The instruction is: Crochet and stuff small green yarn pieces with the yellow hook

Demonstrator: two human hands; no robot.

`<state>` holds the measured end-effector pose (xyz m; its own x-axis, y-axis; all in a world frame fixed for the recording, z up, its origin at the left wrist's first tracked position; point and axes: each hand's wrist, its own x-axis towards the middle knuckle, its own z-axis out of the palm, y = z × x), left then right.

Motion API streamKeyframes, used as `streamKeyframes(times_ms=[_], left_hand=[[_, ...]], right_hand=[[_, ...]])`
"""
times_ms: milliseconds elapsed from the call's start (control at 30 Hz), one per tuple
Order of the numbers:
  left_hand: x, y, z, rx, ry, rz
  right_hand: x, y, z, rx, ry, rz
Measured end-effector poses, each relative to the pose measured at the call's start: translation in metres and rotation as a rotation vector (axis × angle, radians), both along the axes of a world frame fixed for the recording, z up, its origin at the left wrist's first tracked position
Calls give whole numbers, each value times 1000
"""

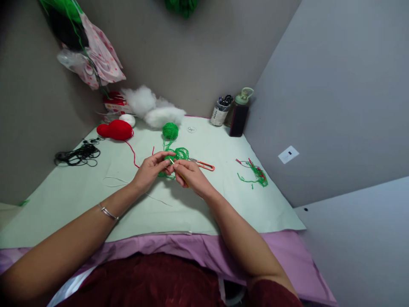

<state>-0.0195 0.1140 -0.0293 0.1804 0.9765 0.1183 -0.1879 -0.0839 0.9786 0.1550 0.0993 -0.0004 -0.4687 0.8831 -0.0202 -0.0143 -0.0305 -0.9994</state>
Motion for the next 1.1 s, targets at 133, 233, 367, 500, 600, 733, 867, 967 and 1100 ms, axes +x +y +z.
streamKeyframes(times_ms=[133,233,367,500,600,733,867,967,1100], left_hand=[[-2,-2,2,10,39,49],[-2,-4,4,19,67,77],[0,-5,2,38,92,109],[1,-5,1,66,103,131],[2,-5,0,99,106,141],[3,-5,-2,130,115,152],[4,-6,-1,122,116,133],[5,-7,3,104,111,99],[5,-8,8,84,107,73]], right_hand=[[-1,0,-2,-73,11,66],[-2,0,-2,-118,23,76],[-1,2,-2,-177,49,91],[1,6,-3,-236,76,115],[3,8,-4,-267,86,128],[2,10,-5,-257,87,115],[0,8,-5,-171,67,54],[-4,3,-4,-57,22,-17],[-10,-10,-1,135,-69,-133]])
